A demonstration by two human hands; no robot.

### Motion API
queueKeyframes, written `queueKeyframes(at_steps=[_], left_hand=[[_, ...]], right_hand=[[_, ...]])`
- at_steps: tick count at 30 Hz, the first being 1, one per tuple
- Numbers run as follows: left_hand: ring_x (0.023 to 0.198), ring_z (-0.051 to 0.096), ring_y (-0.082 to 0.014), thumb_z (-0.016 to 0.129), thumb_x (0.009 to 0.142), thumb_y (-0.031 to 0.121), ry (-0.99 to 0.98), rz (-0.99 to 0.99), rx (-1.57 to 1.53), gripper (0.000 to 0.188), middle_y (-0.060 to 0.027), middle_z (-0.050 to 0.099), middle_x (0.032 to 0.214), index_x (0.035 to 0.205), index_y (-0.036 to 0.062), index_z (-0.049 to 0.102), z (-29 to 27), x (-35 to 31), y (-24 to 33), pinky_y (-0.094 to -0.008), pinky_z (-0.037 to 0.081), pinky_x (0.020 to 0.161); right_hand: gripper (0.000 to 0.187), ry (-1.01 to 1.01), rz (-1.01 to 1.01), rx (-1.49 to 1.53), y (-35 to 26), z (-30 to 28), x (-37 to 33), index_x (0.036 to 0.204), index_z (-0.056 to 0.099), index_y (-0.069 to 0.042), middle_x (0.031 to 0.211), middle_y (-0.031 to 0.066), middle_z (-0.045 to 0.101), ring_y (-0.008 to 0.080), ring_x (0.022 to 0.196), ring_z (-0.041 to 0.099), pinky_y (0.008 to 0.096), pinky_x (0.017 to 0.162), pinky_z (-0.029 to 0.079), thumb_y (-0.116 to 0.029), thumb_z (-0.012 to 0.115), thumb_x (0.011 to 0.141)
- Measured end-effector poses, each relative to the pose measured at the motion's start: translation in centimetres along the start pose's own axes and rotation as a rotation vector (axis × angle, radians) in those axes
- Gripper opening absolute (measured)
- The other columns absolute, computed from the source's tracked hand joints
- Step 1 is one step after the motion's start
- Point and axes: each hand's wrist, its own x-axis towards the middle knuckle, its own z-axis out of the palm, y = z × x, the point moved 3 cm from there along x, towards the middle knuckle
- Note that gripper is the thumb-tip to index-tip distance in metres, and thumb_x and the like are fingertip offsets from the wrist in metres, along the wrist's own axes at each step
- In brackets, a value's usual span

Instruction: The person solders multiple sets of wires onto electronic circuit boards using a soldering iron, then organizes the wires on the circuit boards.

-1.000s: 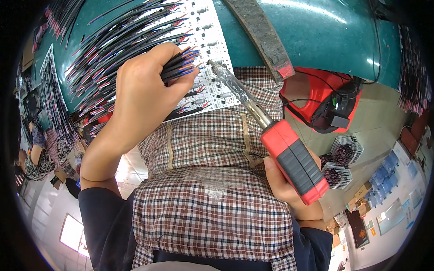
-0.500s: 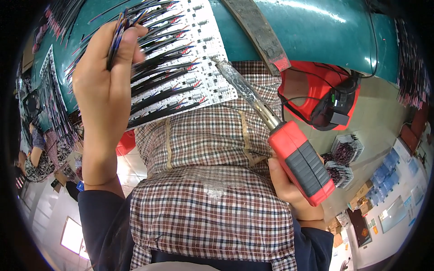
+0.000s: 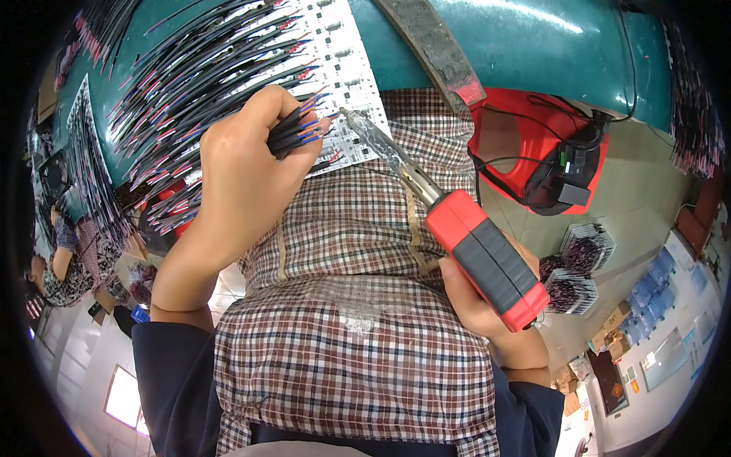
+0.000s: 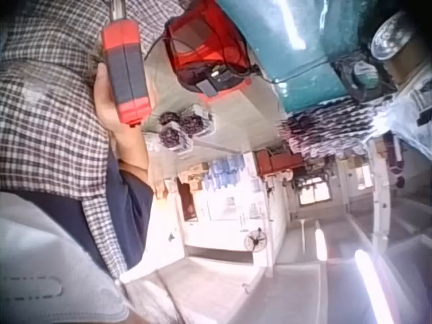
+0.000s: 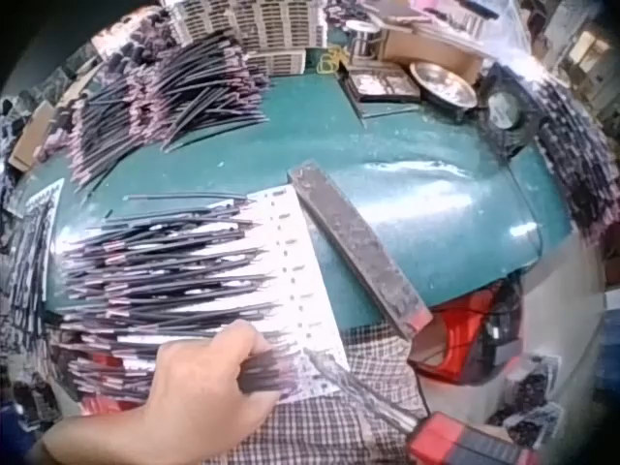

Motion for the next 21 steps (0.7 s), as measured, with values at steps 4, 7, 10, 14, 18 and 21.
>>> queueKeyframes(at_steps=[4, 7, 10, 14, 18, 21], left_hand=[[0.049, 0.055, -0.0215, 0.080, 0.082, 0.011, 0.009, 0.004, 0.022, 0.026, -0.0086, 0.058, 0.059, 0.077, 0.0031, 0.055, -0.09, 0.11, 0.03, -0.0314, 0.043, 0.050], [0.049, 0.055, -0.0229, 0.079, 0.080, 0.010, 0.003, 0.009, 0.032, 0.026, -0.0091, 0.057, 0.059, 0.077, 0.0031, 0.055, -0.08, 0.15, 0.03, -0.0319, 0.043, 0.051], [0.051, 0.056, -0.0257, 0.078, 0.078, 0.009, -0.008, 0.019, 0.040, 0.024, -0.0101, 0.056, 0.060, 0.077, 0.0028, 0.055, -0.02, 0.30, -0.03, -0.0332, 0.044, 0.052], [0.053, 0.058, -0.0284, 0.076, 0.076, 0.007, -0.004, 0.010, 0.042, 0.021, -0.0114, 0.056, 0.061, 0.077, 0.0026, 0.056, -0.03, 0.32, 0.01, -0.0348, 0.045, 0.053], [0.055, 0.060, -0.0299, 0.075, 0.075, 0.006, -0.047, -0.012, 0.049, 0.018, -0.0127, 0.059, 0.064, 0.079, 0.0012, 0.058, -0.18, 0.54, 0.14, -0.0357, 0.047, 0.054], [0.056, 0.061, -0.0283, 0.076, 0.075, 0.007, -0.061, -0.021, 0.048, 0.018, -0.0130, 0.061, 0.065, 0.081, 0.0002, 0.060, -0.21, 0.60, 0.04, -0.0347, 0.048, 0.055]], right_hand=[[0.024, -0.007, -0.017, -0.028, -0.15, 0.10, 0.34, 0.100, 0.070, 0.000, 0.089, 0.0143, 0.070, 0.0304, 0.075, 0.070, 0.0363, 0.066, 0.055, -0.002, 0.077, 0.077], [0.024, -0.022, -0.033, -0.034, -0.23, 0.23, 0.59, 0.100, 0.070, 0.000, 0.089, 0.0145, 0.070, 0.0307, 0.076, 0.070, 0.0369, 0.067, 0.056, -0.003, 0.077, 0.077], [0.024, -0.022, 0.002, 0.000, -0.15, 0.30, 0.62, 0.100, 0.070, 0.000, 0.090, 0.0145, 0.070, 0.0306, 0.076, 0.071, 0.0370, 0.067, 0.056, -0.003, 0.077, 0.077], [0.025, -0.027, -0.028, -0.009, -0.17, 0.17, 0.68, 0.100, 0.070, 0.000, 0.089, 0.0143, 0.070, 0.0304, 0.075, 0.070, 0.0364, 0.066, 0.056, -0.003, 0.078, 0.076], [0.028, 0.004, -0.078, -0.081, 0.10, -0.24, -0.17, 0.101, 0.070, -0.001, 0.088, 0.0141, 0.070, 0.0308, 0.075, 0.070, 0.0365, 0.066, 0.055, -0.005, 0.078, 0.075], [0.027, -0.001, 0.023, -0.036, -0.09, 0.03, -0.16, 0.101, 0.070, -0.001, 0.088, 0.0140, 0.069, 0.0308, 0.074, 0.069, 0.0366, 0.065, 0.055, -0.006, 0.078, 0.075]])
